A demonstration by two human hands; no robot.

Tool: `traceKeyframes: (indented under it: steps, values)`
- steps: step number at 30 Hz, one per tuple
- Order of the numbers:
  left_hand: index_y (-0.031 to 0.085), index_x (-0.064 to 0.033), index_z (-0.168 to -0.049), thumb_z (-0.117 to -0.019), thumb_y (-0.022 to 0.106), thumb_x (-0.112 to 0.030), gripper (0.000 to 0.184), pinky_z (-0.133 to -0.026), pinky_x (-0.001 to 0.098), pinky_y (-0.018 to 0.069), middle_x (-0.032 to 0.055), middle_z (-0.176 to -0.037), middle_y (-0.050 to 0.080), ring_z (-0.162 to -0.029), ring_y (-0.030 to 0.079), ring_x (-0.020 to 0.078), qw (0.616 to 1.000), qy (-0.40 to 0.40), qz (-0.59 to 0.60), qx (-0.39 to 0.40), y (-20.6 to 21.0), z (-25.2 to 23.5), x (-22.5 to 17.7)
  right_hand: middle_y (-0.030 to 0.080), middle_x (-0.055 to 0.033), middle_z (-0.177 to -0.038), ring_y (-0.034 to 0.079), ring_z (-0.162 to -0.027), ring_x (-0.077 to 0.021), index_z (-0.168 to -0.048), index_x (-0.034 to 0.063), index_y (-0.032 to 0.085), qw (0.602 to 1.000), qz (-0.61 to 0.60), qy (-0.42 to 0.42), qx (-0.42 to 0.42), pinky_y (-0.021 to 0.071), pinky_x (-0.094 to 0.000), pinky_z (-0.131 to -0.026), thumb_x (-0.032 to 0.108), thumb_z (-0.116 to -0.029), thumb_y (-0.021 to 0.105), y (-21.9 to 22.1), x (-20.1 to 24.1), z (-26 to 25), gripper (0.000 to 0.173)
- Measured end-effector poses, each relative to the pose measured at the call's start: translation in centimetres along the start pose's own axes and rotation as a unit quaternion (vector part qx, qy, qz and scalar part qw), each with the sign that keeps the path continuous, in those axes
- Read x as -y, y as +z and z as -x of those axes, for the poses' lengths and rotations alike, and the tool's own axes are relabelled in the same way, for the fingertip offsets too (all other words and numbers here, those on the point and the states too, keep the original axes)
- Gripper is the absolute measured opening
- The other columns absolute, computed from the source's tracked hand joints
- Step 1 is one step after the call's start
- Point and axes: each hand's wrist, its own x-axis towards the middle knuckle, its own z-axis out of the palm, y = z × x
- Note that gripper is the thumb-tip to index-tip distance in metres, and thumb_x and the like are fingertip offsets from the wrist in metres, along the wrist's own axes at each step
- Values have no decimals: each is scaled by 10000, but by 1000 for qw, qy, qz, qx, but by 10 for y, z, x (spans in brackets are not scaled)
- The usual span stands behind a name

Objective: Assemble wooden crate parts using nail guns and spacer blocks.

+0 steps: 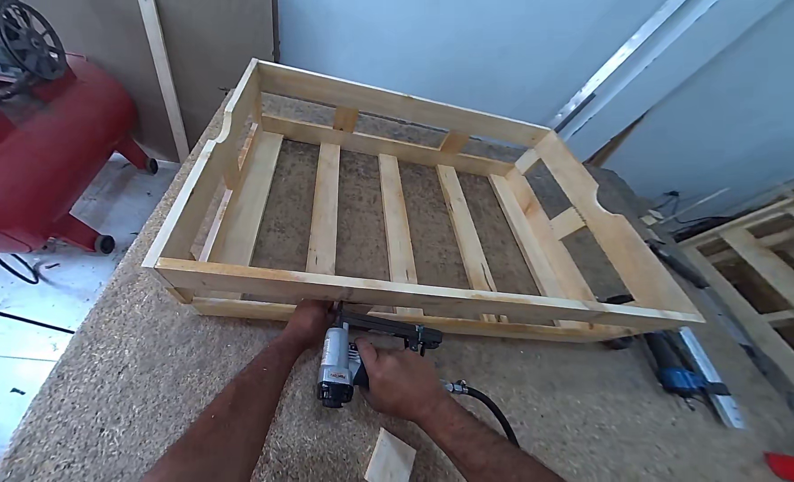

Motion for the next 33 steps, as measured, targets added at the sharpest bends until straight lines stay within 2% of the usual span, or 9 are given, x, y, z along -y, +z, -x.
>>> traceKeyframes:
  steps: [5,10,14,16,19,23,26,30,33]
  values:
    - [703,1,-1135,-1034,550,-155,241,-1014,563,488,208,-1125,706,-1132,657,375,1000,-8,-17,12,-1,-1,-2,710,-164,-957,726,-842,-386,-1495,95,426,1000,-13,7,20,576,-569,-669,373,-930,595,1,1,-2,652]
    - [707,3,-1096,-1038,542,-151,233,-983,558,506,202,-1088,712,-1095,672,365,1000,-16,-8,16,-1,-2,-2,711,-172,-962,728,-869,-387,-1385,59,493,999,-26,32,19,578,-566,-695,348,-942,577,2,4,-1,536]
    - [696,17,-1123,-1022,568,-124,215,-1001,571,499,219,-1119,698,-1119,659,378,1000,-6,-13,13,-3,0,-3,708,-193,-1035,720,-919,-405,-1490,71,409,998,-45,39,37,575,-582,-739,335,-948,604,1,5,-1,633]
    - [699,14,-1122,-1016,580,-134,217,-1006,572,497,215,-1116,701,-1118,660,375,1000,-11,-8,17,-4,0,-4,711,-189,-1034,722,-917,-400,-1485,74,415,998,-45,39,33,576,-578,-736,345,-943,607,4,3,-1,636]
    - [701,9,-1112,-1027,576,-161,228,-998,573,497,211,-1092,705,-1098,665,371,999,-26,3,23,-5,0,-6,714,-180,-1012,726,-902,-392,-1396,57,490,998,-46,40,10,580,-571,-719,345,-929,610,9,0,0,562]
    - [707,1,-1089,-1039,566,-199,250,-989,565,502,201,-1073,709,-1080,672,362,999,-30,0,23,-4,-3,-4,716,-175,-1008,729,-893,-381,-1429,55,472,999,-40,36,-7,584,-558,-715,356,-924,624,14,-2,2,607]
    - [719,-30,-1062,-1038,585,-272,278,-970,561,514,169,-1034,717,-1044,681,340,999,-34,0,13,-1,-5,-1,718,-174,-987,730,-883,-382,-1364,45,521,998,-45,42,-12,584,-557,-714,358,-919,621,17,-6,5,554]
    - [716,-37,-1037,-1040,588,-353,341,-949,562,520,162,-1001,716,-1015,685,333,999,-44,2,16,1,-7,1,724,-159,-962,734,-840,-364,-1437,57,487,998,-29,32,-35,590,-535,-686,359,-916,625,23,-12,8,618]
    - [721,-39,-1020,-1035,593,-407,390,-934,563,523,162,-972,716,-993,688,330,999,-51,11,13,0,-6,0,725,-156,-949,735,-833,-364,-1411,56,511,998,-28,34,-47,592,-532,-681,368,-912,628,26,-16,10,600]
